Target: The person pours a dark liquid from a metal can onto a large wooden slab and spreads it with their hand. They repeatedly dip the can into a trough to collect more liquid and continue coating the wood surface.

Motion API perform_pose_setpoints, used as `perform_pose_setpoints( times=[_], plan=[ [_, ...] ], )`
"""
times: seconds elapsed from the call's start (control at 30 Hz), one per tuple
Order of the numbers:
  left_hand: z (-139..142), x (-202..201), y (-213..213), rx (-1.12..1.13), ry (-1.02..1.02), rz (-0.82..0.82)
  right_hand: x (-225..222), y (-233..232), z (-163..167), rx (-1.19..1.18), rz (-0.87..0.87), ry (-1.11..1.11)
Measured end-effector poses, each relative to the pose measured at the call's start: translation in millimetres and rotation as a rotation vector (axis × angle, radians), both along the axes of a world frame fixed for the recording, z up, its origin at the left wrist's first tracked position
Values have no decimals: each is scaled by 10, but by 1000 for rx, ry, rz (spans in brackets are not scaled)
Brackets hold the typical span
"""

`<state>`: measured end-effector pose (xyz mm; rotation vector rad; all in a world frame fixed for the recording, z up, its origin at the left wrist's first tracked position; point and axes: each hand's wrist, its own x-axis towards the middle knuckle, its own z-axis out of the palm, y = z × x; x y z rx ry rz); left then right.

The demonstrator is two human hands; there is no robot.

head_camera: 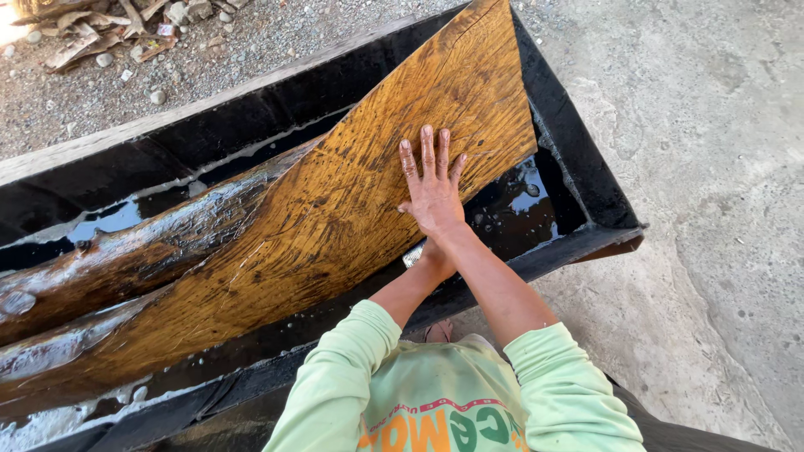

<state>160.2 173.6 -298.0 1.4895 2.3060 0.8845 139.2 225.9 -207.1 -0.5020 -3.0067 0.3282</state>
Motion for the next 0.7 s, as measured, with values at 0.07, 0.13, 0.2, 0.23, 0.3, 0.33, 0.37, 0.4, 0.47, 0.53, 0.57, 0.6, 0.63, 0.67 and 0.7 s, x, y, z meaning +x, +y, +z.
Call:
perform_pose_setpoints(
  times=[0.07, 0.13, 0.2, 0.23, 0.3, 0.33, 0.37, 0.4, 0.47, 0.53, 0.57, 0.6, 0.63, 0.67, 0.7],
  plan=[
    [20, 5, 70, 10, -28, 5, 0, 15, -4, 13, 4, 12],
    [29, 11, 118, 21, -46, 9, 3, 25, -4, 7, 1, 1],
    [33, 21, 149, 29, -56, 8, -1, 34, -1, -2, -2, -3],
    [31, 31, 160, 32, -61, 4, -4, 38, -2, -9, -5, -3],
    [22, 40, 174, 37, -68, -1, -10, 48, -13, -19, -9, -5],
    [17, 41, 174, 42, -72, -5, -12, 51, -25, -23, -11, -8],
    [12, 43, 174, 45, -73, -8, -13, 54, -41, -28, -11, -10],
    [9, 46, 174, 45, -75, -15, -14, 58, -61, -29, -9, -8],
    [7, 50, 163, 50, -82, -25, -10, 65, -109, -33, -6, -4],
    [15, 47, 144, 57, -88, -33, -7, 70, -157, -36, -6, 35],
    [23, 54, 128, 59, -88, -39, -10, 71, -176, -38, -5, 54],
    [39, 31, 115, 64, -92, -43, -8, 65, -173, -34, -6, 55],
    [59, 49, 86, 71, -87, -50, -13, 63, -187, -26, 0, 64],
    [91, 11, 64, 80, -82, -61, -37, 63, -200, -13, 11, 85],
    [126, 14, 29, 89, -75, -77, -57, 58, -195, -17, 10, 78]
  ],
)
